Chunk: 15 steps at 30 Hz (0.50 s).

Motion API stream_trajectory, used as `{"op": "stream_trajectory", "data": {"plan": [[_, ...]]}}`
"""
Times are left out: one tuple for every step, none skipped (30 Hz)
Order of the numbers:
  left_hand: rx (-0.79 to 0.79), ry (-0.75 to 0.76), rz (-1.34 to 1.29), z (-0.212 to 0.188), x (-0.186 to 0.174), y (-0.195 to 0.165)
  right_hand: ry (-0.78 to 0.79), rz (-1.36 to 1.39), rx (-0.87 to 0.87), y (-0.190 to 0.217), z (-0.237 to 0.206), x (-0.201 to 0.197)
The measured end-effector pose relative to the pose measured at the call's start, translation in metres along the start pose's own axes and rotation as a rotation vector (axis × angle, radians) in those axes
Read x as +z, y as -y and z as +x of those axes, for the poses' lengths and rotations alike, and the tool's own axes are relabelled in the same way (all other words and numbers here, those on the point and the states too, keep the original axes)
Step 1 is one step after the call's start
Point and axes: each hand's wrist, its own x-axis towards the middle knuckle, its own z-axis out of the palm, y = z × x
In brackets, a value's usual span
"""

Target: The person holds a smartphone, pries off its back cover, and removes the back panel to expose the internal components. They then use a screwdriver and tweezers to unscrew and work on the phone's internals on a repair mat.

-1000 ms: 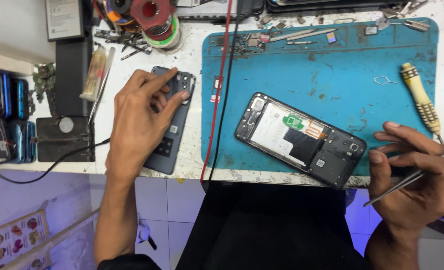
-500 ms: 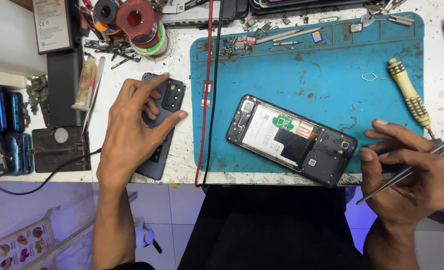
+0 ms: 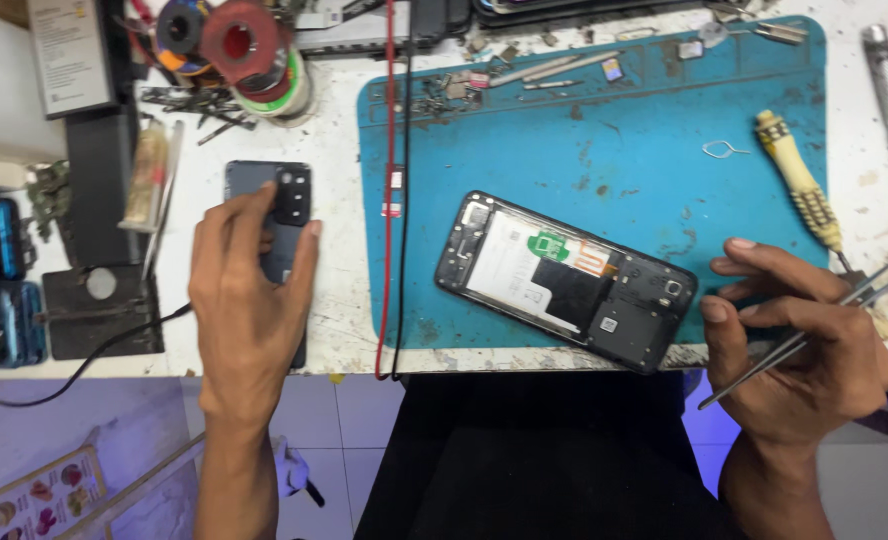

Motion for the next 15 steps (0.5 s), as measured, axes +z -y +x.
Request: {"op": "stream_trajectory", "data": {"plan": [[-0.009,-0.006,0.007,0.000,0.000,0.000,-0.012,0.021,0.006,0.003,0.001,0.001],[-0.015,-0.011,0.010,0.000,-0.001,-0.001,-0.026,0.052,0.012,0.006,0.003,0.001],[-0.036,0.001,0.023,0.000,-0.003,-0.004,-0.050,0.101,0.039,0.011,0.005,0.001],[-0.056,0.014,0.035,0.001,-0.005,-0.008,-0.075,0.150,0.064,0.015,0.007,0.001],[-0.076,0.027,0.047,0.003,-0.010,-0.014,-0.113,0.218,0.106,0.020,0.010,0.000],[-0.013,0.007,0.108,0.005,-0.014,-0.021,-0.114,0.216,0.132,0.026,0.014,-0.003],[0.051,-0.015,0.169,0.008,-0.020,-0.029,-0.115,0.213,0.157,0.031,0.018,-0.006],[0.114,-0.039,0.229,0.011,-0.025,-0.038,-0.074,0.140,0.170,0.035,0.024,-0.013],[0.173,0.019,0.158,0.015,-0.029,-0.047,0.022,0.032,0.142,0.039,0.029,-0.017],[0.230,0.075,0.087,0.019,-0.032,-0.057,0.113,-0.073,0.104,0.042,0.034,-0.021],[0.284,0.129,0.017,0.022,-0.033,-0.066,0.260,-0.211,0.025,0.044,0.039,-0.025],[0.385,0.208,-0.064,0.026,-0.031,-0.074,0.408,-0.345,-0.057,0.046,0.042,-0.026],[0.485,0.285,-0.145,0.028,-0.026,-0.081,0.438,-0.384,-0.070,0.048,0.043,-0.023],[0.584,0.361,-0.225,0.030,-0.019,-0.087,0.469,-0.422,-0.084,0.049,0.042,-0.018],[0.659,0.377,-0.213,0.031,-0.011,-0.091,0.498,-0.460,-0.099,0.050,0.041,-0.014]]}}
